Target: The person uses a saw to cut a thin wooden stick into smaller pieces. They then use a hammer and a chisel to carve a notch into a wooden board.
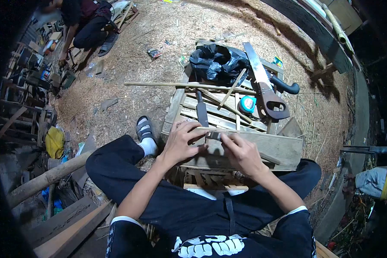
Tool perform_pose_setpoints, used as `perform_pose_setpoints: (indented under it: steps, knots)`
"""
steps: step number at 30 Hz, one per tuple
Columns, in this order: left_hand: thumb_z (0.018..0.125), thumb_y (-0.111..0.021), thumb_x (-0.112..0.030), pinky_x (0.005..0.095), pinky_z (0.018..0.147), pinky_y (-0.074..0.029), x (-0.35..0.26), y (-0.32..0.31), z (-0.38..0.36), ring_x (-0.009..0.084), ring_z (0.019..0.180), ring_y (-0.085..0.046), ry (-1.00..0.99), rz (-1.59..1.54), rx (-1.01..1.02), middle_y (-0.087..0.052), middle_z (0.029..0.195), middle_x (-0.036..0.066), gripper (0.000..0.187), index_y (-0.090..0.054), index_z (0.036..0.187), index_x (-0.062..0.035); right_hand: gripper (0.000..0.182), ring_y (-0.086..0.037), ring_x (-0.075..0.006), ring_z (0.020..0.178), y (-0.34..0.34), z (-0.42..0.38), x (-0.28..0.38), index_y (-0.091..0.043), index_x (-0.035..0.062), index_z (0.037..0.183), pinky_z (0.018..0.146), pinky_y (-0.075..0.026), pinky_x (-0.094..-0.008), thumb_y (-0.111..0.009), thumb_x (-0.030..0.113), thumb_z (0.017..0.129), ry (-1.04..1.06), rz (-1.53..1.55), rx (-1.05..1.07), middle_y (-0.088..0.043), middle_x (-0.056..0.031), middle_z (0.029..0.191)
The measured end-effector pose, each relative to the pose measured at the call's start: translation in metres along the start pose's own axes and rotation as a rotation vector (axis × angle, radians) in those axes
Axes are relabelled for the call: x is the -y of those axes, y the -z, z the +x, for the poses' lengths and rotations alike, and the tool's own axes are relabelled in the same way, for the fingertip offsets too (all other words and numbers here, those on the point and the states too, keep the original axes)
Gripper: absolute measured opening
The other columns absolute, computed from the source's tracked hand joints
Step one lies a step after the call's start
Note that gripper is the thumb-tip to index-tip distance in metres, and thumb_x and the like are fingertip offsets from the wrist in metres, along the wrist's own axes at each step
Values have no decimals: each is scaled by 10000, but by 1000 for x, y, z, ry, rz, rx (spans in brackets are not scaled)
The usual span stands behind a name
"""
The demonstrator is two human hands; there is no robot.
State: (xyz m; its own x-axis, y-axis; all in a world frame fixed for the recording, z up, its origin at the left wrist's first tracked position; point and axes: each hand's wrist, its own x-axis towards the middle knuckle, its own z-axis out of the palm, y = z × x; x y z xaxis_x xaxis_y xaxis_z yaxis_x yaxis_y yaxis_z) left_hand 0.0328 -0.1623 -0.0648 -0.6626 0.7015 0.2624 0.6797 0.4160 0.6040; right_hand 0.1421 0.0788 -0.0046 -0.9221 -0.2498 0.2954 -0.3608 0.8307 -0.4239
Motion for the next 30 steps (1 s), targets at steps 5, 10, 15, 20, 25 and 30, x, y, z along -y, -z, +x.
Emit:
perform_pose_setpoints:
  steps: [5, 10, 15, 20, 25, 30]
  knots:
    - [805, -860, -381, 459, 1103, -395, -3, 2, 2, 277, 1213, -642, 0, -43, -20, -692, 1279, 90, 461, -795, 1210, -170, 623, -705, -242, 770, 0, 1, 2, -602, 155, 1471, 555, -548, -391, -747, 79, 870, 13, -46, -16, -647, -76, 967]
    - [790, -881, -349, 452, 1105, -404, -4, 2, 3, 285, 1210, -650, -2, -47, -18, -714, 1252, 105, 437, -797, 1160, -131, 634, -689, -236, 739, -10, -6, -2, -610, 166, 1482, 556, -545, -383, -741, 106, 864, -12, -34, 55, -642, -61, 929]
    - [775, -878, -311, 451, 1102, -405, -4, 1, 2, 281, 1206, -654, -6, -56, -24, -712, 1260, 98, 454, -794, 1188, -143, 666, -695, -264, 743, -7, -5, 0, -571, 198, 1522, 563, -553, -397, -731, 125, 879, 7, -16, -78, -648, -73, 958]
    - [799, -868, -375, 458, 1104, -404, -2, 0, 2, 280, 1206, -647, 11, -65, -9, -700, 1265, 102, 445, -804, 1184, -160, 605, -675, -237, 697, -7, -3, 3, -624, 162, 1464, 545, -534, -384, -752, 115, 875, -9, -19, -125, -637, -58, 911]
    - [789, -879, -376, 461, 1094, -409, -1, 0, 2, 287, 1200, -645, -19, -46, -14, -698, 1267, 105, 461, -802, 1185, -154, 577, -669, -229, 685, -10, -5, 4, -634, 164, 1451, 547, -531, -382, -751, 117, 888, -5, -54, -59, -634, -58, 897]
    - [784, -882, -369, 460, 1083, -414, -4, 2, 3, 288, 1201, -646, -11, -48, -18, -701, 1260, 106, 457, -805, 1180, -154, 636, -684, -226, 724, -8, -4, 6, -610, 181, 1480, 571, -552, -381, -770, 132, 867, 33, -14, -137, -636, -54, 911]
